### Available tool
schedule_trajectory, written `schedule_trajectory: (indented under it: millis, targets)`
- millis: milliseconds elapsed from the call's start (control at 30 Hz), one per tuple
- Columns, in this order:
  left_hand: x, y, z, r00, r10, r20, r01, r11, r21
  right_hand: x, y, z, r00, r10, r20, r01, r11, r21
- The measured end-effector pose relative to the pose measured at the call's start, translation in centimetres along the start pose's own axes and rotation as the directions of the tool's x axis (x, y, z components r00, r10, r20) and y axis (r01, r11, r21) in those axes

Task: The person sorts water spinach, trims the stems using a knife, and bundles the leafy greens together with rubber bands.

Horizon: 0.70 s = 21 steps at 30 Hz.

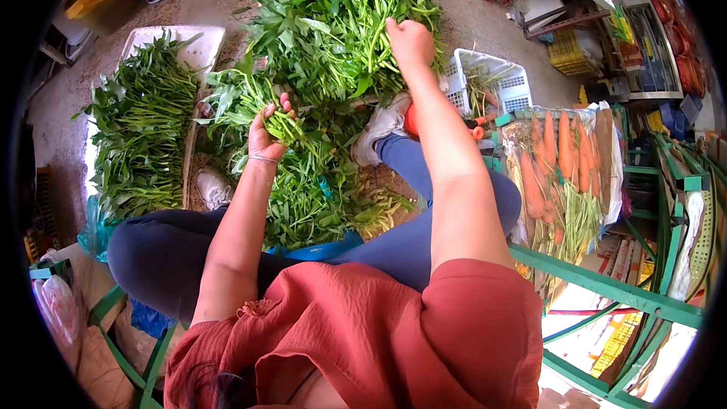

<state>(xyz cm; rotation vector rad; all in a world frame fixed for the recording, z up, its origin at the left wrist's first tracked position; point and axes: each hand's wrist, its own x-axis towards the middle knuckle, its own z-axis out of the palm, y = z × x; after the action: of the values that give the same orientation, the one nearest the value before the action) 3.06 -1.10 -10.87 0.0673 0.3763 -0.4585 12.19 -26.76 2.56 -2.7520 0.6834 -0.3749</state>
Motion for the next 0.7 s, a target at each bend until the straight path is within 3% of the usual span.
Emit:
schedule_trajectory:
  millis: [100, 167, 233, 300, 333, 367, 400, 433, 500, 567, 600, 633, 700]
  targets:
    - [0.2, -0.1, 0.0, 0.999, -0.028, 0.015, 0.028, 0.999, -0.018, -1.9, -3.0, 0.3, 0.949, 0.091, 0.301, 0.045, 0.908, -0.416]
    - [0.3, -0.5, 0.1, 1.000, 0.009, -0.022, -0.008, 0.999, 0.042, -1.9, -1.3, 2.4, 0.950, 0.049, 0.307, 0.087, 0.907, -0.413]
    - [0.8, -0.6, 0.2, 0.999, -0.038, 0.006, 0.038, 0.998, 0.059, -2.2, -1.2, 1.7, 0.950, 0.102, 0.296, 0.018, 0.926, -0.377]
    - [0.8, -0.7, -0.1, 0.991, -0.126, 0.044, 0.121, 0.988, 0.091, -3.0, -0.4, 0.2, 0.925, 0.207, 0.319, -0.178, 0.977, -0.120]
    - [0.8, -0.9, 0.1, 0.987, -0.146, 0.074, 0.135, 0.981, 0.139, -4.0, 0.1, 0.0, 0.971, 0.112, 0.212, -0.115, 0.993, 0.002]
    - [1.1, -1.2, -0.2, 0.988, -0.134, 0.081, 0.119, 0.978, 0.171, -5.3, 0.5, 0.1, 0.972, 0.112, 0.209, -0.114, 0.993, -0.002]
    - [0.8, -1.4, 0.3, 0.989, -0.140, 0.055, 0.126, 0.970, 0.206, -6.8, 0.6, 0.4, 0.985, 0.088, 0.146, -0.132, 0.935, 0.328]
    - [0.4, -1.6, 1.2, 0.989, -0.146, 0.029, 0.135, 0.962, 0.240, -8.5, 0.5, 0.6, 0.993, 0.085, 0.077, -0.114, 0.774, 0.622]
    - [-0.1, -1.9, 2.1, 0.987, -0.157, 0.025, 0.143, 0.947, 0.286, -12.9, -0.7, 1.0, 0.999, 0.046, 0.007, -0.038, 0.722, 0.691]
    - [-0.2, -1.7, 2.8, 0.926, -0.353, 0.136, 0.290, 0.893, 0.344, -16.8, -2.0, 1.2, 0.998, -0.058, 0.017, 0.032, 0.755, 0.655]
    - [0.1, -1.8, 2.2, 0.930, -0.344, 0.131, 0.268, 0.877, 0.398, -18.1, -2.1, 1.5, 0.990, -0.107, 0.088, 0.023, 0.751, 0.660]
    - [0.0, -2.3, 2.5, 0.932, -0.323, 0.164, 0.256, 0.907, 0.334, -19.1, -1.9, 2.3, 0.975, -0.157, 0.160, 0.011, 0.748, 0.664]
    - [-0.4, -2.2, 2.9, 0.924, -0.324, 0.203, 0.228, 0.894, 0.385, -20.2, -1.9, 3.6, 0.963, -0.213, 0.162, 0.074, 0.795, 0.602]
